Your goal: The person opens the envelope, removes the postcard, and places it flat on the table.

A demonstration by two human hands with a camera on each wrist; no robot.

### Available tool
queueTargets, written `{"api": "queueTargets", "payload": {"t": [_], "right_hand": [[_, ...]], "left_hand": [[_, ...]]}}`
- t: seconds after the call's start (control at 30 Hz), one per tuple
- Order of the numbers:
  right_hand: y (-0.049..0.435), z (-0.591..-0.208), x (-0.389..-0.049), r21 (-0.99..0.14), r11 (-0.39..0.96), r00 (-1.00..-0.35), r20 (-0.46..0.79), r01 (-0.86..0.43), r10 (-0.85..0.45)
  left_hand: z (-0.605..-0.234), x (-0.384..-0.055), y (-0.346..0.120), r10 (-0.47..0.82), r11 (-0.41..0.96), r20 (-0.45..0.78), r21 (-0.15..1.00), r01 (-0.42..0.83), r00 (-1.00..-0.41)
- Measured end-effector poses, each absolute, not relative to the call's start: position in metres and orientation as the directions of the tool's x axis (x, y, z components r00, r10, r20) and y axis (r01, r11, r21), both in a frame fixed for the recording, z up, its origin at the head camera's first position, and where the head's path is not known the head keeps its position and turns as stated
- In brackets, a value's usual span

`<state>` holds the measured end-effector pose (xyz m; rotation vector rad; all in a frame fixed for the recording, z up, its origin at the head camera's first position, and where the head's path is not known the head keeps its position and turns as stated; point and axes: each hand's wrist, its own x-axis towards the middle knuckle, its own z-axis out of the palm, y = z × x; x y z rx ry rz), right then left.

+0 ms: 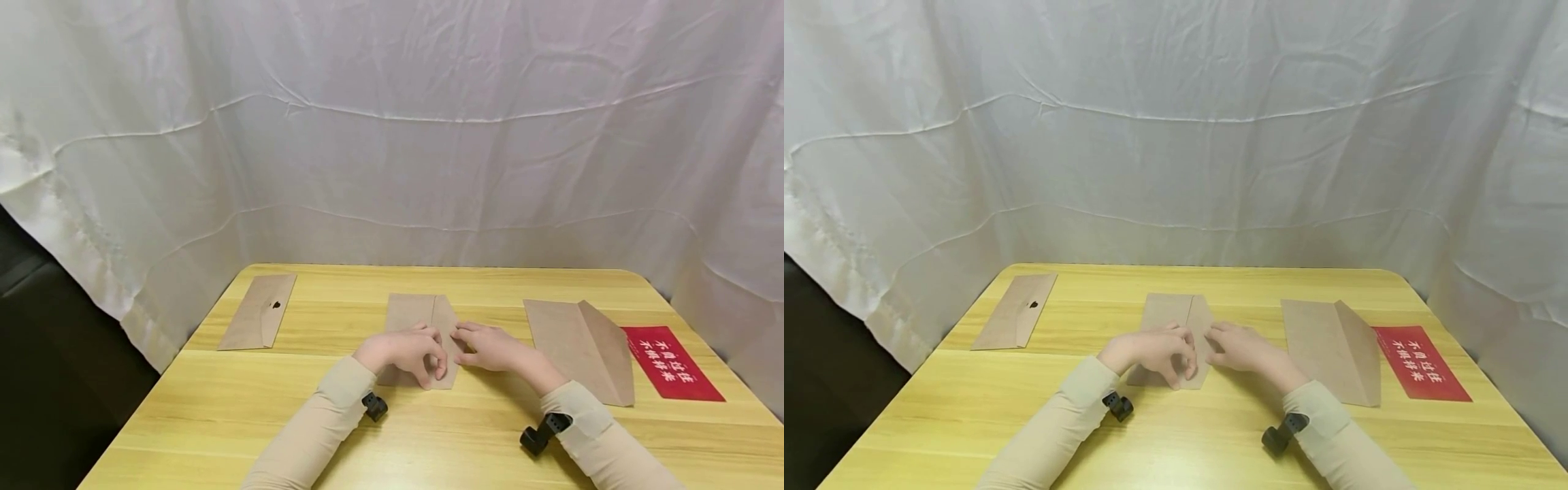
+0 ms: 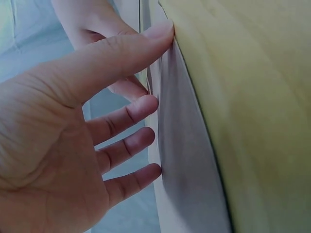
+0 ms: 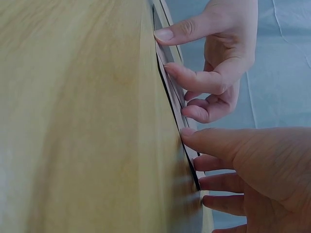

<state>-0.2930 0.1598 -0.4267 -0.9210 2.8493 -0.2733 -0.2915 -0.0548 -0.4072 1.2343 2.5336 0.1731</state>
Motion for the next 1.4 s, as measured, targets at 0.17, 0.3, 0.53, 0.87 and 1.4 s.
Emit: {"api": "queueTargets", "payload": {"t": [0.17, 0.3, 0.53, 0.87, 1.4], "right_hand": [[0.161, -0.425, -0.292, -0.219, 0.798, -0.804, -0.079, -0.562, -0.589], [0.161, -0.426, -0.292, -0.229, 0.796, -0.804, -0.08, -0.56, -0.589], [0.161, -0.435, -0.296, -0.214, 0.782, -0.791, -0.064, -0.585, -0.609], [0.162, -0.432, -0.293, -0.24, 0.803, -0.813, -0.084, -0.545, -0.577], [0.16, -0.429, -0.292, -0.189, 0.794, -0.8, -0.063, -0.578, -0.597]], "left_hand": [[-0.408, -0.292, -0.054, 0.797, 0.603, -0.222, 0.256, 0.755, -0.561], [-0.407, -0.292, -0.055, 0.805, 0.593, -0.215, 0.277, 0.756, -0.552], [-0.404, -0.295, -0.057, 0.809, 0.583, -0.271, 0.261, 0.769, -0.521], [-0.404, -0.299, -0.054, 0.826, 0.556, -0.265, 0.226, 0.8, -0.498], [-0.406, -0.289, -0.064, 0.817, 0.575, -0.193, 0.198, 0.794, -0.544]]}}
